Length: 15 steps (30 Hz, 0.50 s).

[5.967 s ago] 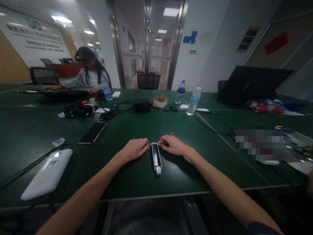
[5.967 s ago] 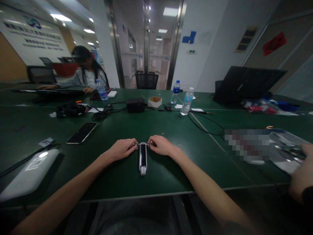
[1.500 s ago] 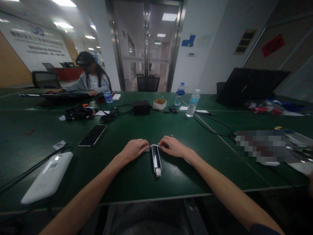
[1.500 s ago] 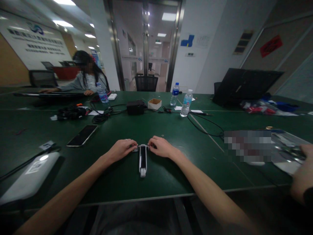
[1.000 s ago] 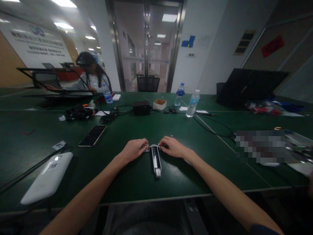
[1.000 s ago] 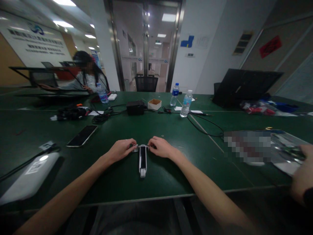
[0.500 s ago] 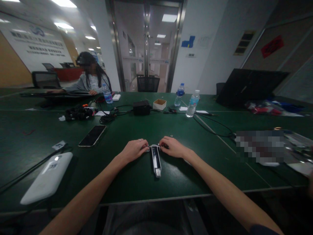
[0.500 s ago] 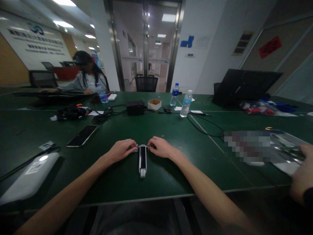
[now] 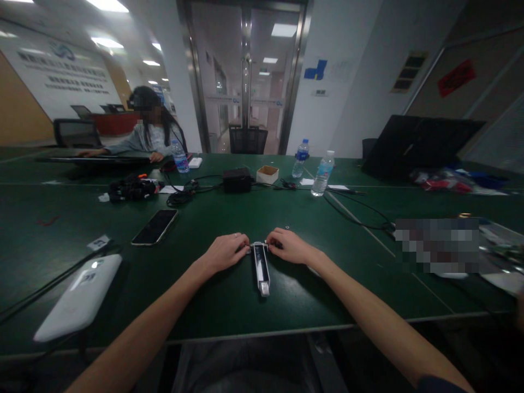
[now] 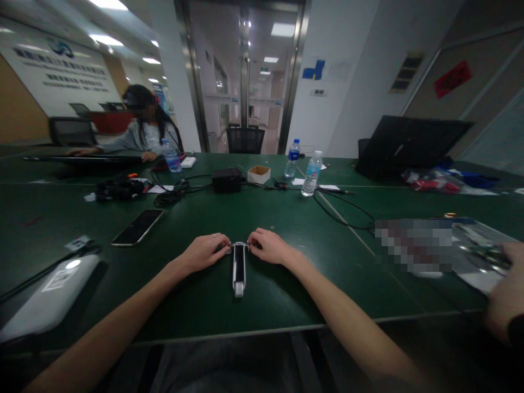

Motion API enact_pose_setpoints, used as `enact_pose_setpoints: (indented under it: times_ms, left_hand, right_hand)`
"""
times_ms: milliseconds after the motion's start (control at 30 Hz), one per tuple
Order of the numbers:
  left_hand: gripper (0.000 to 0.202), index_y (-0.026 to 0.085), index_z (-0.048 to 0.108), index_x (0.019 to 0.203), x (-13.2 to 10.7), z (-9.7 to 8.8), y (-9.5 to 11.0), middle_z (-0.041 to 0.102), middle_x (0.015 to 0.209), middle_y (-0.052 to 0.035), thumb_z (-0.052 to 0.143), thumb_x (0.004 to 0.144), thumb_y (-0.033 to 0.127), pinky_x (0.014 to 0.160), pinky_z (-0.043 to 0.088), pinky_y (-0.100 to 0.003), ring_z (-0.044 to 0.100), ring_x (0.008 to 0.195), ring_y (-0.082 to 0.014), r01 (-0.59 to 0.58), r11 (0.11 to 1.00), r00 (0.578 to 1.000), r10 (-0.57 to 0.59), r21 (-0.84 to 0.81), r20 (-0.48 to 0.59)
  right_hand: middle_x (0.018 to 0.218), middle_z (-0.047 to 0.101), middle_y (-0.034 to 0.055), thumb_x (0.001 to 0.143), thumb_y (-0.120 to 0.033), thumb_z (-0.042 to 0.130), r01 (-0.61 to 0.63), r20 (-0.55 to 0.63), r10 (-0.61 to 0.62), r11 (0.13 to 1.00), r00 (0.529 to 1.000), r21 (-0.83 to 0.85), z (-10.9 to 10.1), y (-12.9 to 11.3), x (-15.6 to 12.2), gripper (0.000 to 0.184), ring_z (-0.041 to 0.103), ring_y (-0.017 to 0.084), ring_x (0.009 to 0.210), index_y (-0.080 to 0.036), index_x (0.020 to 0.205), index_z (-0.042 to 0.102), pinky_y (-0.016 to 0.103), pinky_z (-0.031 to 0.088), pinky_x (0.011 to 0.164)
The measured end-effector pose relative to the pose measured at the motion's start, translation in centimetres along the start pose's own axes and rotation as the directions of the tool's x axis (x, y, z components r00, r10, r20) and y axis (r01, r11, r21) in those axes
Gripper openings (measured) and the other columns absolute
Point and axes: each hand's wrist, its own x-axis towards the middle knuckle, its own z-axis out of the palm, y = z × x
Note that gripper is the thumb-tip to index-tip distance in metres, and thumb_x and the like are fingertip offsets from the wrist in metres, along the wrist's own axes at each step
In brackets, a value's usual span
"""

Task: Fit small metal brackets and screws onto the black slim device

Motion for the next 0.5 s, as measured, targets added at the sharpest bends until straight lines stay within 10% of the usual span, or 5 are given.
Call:
enact_pose_setpoints:
  times_ms: [500]
  left_hand:
    - [0.020,0.019,0.055,0.105,0.00,-0.05,0.11,0.060,0.093,-0.0028,0.047,0.092,0.033,0.065,0.043,-0.025,0.057,0.079,-0.0160,0.037,0.999,0.999,-0.038,0.018,0.035]
  right_hand:
    - [0.091,0.057,0.0051,0.087,-0.023,0.055,-0.012,0.009,0.012,1.000,1.000,0.014,-0.23,-0.16,-0.06,0.012,0.055,0.014,0.077,-0.017,0.096,0.061,0.025,0.043,0.068]
